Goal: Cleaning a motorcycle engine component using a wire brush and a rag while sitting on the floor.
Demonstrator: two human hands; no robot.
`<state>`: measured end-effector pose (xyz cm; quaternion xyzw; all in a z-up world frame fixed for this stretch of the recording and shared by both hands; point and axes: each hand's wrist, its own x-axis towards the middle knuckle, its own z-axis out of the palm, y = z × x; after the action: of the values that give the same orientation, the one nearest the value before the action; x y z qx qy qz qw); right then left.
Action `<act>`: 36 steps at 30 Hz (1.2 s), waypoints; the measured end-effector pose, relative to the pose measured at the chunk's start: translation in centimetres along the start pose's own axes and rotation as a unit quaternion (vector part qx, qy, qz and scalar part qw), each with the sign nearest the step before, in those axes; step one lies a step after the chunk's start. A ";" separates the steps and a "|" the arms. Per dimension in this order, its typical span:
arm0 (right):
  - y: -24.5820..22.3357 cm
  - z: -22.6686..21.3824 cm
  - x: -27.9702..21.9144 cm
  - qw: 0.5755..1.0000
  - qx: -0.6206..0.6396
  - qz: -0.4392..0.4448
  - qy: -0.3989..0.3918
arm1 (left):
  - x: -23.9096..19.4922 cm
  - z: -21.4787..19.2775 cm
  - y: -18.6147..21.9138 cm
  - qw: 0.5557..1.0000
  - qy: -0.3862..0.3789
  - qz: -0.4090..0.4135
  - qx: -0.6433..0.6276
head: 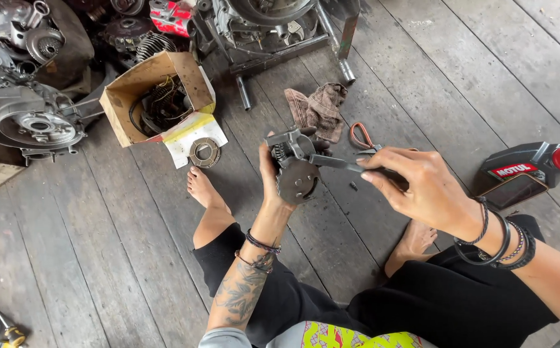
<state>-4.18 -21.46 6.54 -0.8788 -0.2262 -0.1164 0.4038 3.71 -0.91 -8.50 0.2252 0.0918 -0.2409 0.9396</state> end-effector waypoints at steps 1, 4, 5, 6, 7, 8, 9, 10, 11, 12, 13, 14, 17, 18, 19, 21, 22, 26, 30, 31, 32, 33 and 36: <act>0.6 0.0 -0.2 1.000 0.001 0.000 0.002 | -0.6 0.8 -0.2 1.000 0.000 0.000 0.002; 1.6 0.3 -0.9 0.999 -0.039 0.007 0.036 | -2.3 2.6 -0.5 1.000 0.003 -0.007 0.014; 1.3 0.3 -0.8 0.999 -0.036 0.002 0.025 | -2.5 3.0 -0.1 1.000 0.022 0.007 0.019; 1.0 0.3 -0.8 0.999 -0.033 -0.003 0.013 | -2.7 3.5 0.3 0.999 0.042 0.022 0.024; 0.8 0.5 -0.8 0.999 -0.032 -0.003 0.011 | -2.2 2.7 0.3 0.999 0.043 0.023 0.023; 0.6 0.7 -0.6 1.000 -0.031 -0.005 0.002 | -1.6 2.0 0.5 0.999 0.038 0.020 0.026; 0.4 1.0 -0.4 1.000 -0.029 -0.008 -0.008 | -1.0 1.2 0.8 0.999 0.033 0.017 0.030; 0.4 0.7 -0.4 0.999 -0.030 -0.010 -0.008 | -1.6 1.7 0.6 0.999 0.032 0.019 0.030; 0.4 0.4 -0.5 0.999 -0.034 0.000 -0.005 | -2.2 2.2 0.3 0.997 0.061 0.028 0.028; 0.5 0.1 -0.5 0.999 -0.038 0.008 -0.003 | -2.8 2.7 0.1 0.995 0.091 0.039 0.026; 1.2 0.4 -1.0 0.999 -0.037 0.006 -0.004 | -2.9 3.5 0.1 0.995 0.091 0.041 0.025; 1.9 0.8 -1.4 0.999 -0.036 0.014 0.004 | -3.0 4.3 0.1 0.996 0.082 0.017 0.013; 1.2 1.2 -1.0 1.000 -0.020 0.012 -0.001 | -2.0 2.9 0.4 0.998 0.068 0.005 -0.004; 0.6 1.3 -0.6 1.000 -0.003 0.008 -0.013 | -1.4 1.8 0.6 0.998 0.066 0.015 -0.009; 0.7 1.4 -0.8 1.000 -0.004 0.003 -0.012 | -1.5 1.6 0.7 0.998 0.063 0.019 -0.008; 1.0 1.5 -1.0 0.999 0.014 0.024 -0.020 | -1.6 1.3 0.9 0.989 0.117 0.011 -0.087; 1.3 1.8 -1.1 1.000 0.014 0.020 -0.020 | -1.2 0.8 0.9 0.989 0.116 0.015 -0.087; 1.8 2.2 -1.5 0.999 -0.011 0.017 -0.035 | -1.0 0.1 0.8 0.986 0.116 0.028 -0.119; 0.6 0.8 -1.1 0.996 -0.036 0.029 -0.072 | -2.2 2.1 1.5 0.980 0.116 0.012 -0.159; 1.6 0.6 -1.2 0.996 -0.034 0.029 -0.073 | -2.9 3.4 2.1 0.980 0.118 0.013 -0.160; 2.7 0.5 -1.6 0.994 -0.069 -0.001 -0.079 | -3.6 4.6 2.5 0.987 0.086 0.017 -0.137; 3.8 0.4 -2.0 0.991 -0.103 -0.031 -0.085 | -4.4 5.7 2.9 0.992 0.054 0.022 -0.114; 1.8 -0.7 -1.3 0.987 -0.132 -0.074 -0.050 | -4.2 5.2 3.3 0.994 -0.004 0.018 -0.106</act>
<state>-4.46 -23.44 5.26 -0.9100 -0.2930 -0.1309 0.2626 2.03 0.94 -1.46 0.1254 0.1091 -0.2136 0.9627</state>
